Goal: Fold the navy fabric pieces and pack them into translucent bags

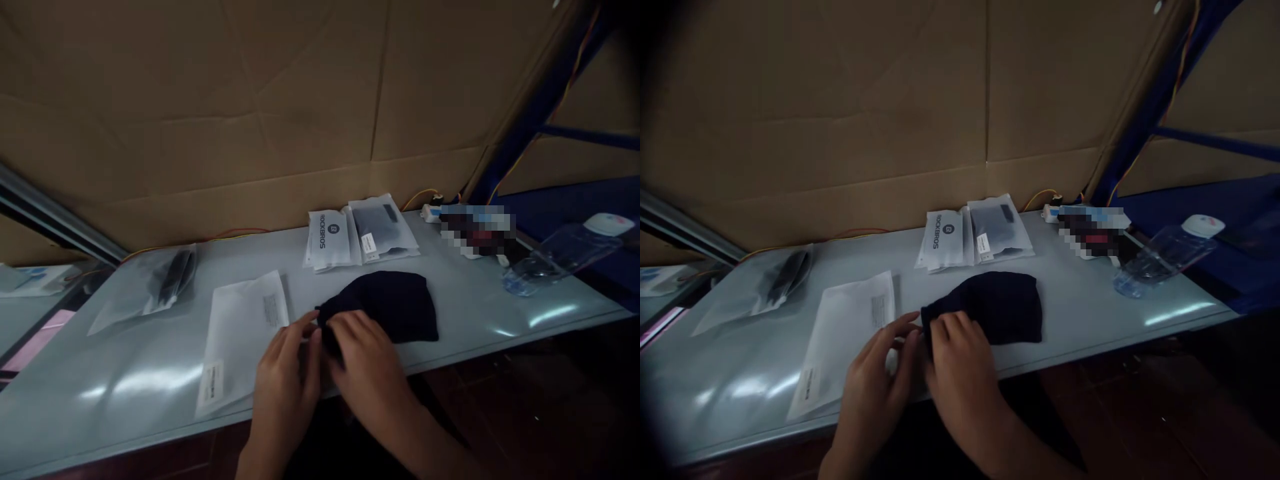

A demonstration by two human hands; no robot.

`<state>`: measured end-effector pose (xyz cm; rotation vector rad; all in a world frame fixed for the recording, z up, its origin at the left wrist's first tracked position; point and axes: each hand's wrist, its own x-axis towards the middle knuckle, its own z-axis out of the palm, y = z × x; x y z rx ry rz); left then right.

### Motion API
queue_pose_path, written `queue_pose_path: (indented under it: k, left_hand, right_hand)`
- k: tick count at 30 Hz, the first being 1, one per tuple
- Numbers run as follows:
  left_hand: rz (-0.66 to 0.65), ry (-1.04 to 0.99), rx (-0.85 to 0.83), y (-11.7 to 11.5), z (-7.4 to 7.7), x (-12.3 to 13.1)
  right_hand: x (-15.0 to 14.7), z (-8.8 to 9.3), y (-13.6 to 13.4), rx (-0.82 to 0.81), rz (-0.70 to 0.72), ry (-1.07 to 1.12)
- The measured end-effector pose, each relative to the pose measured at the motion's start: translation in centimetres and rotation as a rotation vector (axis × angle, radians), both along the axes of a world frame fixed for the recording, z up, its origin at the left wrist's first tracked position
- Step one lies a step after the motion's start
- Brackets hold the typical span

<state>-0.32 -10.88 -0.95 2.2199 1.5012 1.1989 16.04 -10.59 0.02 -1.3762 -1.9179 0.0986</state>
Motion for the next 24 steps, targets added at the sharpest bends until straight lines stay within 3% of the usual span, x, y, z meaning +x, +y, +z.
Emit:
queue_pose_path:
  k: [2, 4, 7, 10, 13, 15, 19, 21, 24]
  left_hand:
    - [0.024, 0.049, -0.004, 0.2, 0.2, -0.4]
    - [0.004, 0.094, 0.017, 0.3, 0.6, 0.0]
    - [0.014, 0.138, 0.114, 0.8, 1.2, 2.2]
    - [0.048, 0.222, 0.121, 2.2, 1.1, 5.7]
    - [0.067, 0.335, 0.022, 4.0, 0.7, 8.6]
    - [0.021, 0.322, -0.041, 4.9, 0.8, 9.2]
    - [-0.037, 0.09, -0.108, 4.8, 2.0, 5.7]
    - [0.039, 0.031, -0.121, 3.9, 2.3, 2.2]
    - [0.203, 0.114, -0.162, 2.4, 1.6, -3.3]
  right_hand:
    - [-0.6, -0.3, -0.6, -0.121, 0.106, 0.067]
    - [1.0, 0.1, -0.9, -0.178, 0.135, 0.232]
    - [6.0, 0.8, -0.6, -0.13, -0.04, 0.351]
    - [10.8, 0.0, 0.8, -0.02, -0.289, 0.237]
    - [13.4, -2.1, 2.2, -0.027, -0.255, 0.092]
    - [14.0, -3.3, 2.8, -0.065, -0.189, 0.022]
    - [14.4, -4.2, 3.0, -0.136, -0.149, -0.025]
    - [14.7, -4.1, 3.0, -0.162, -0.141, -0.019]
    - [15.4, -3.9, 2.9, -0.19, -0.112, -0.028]
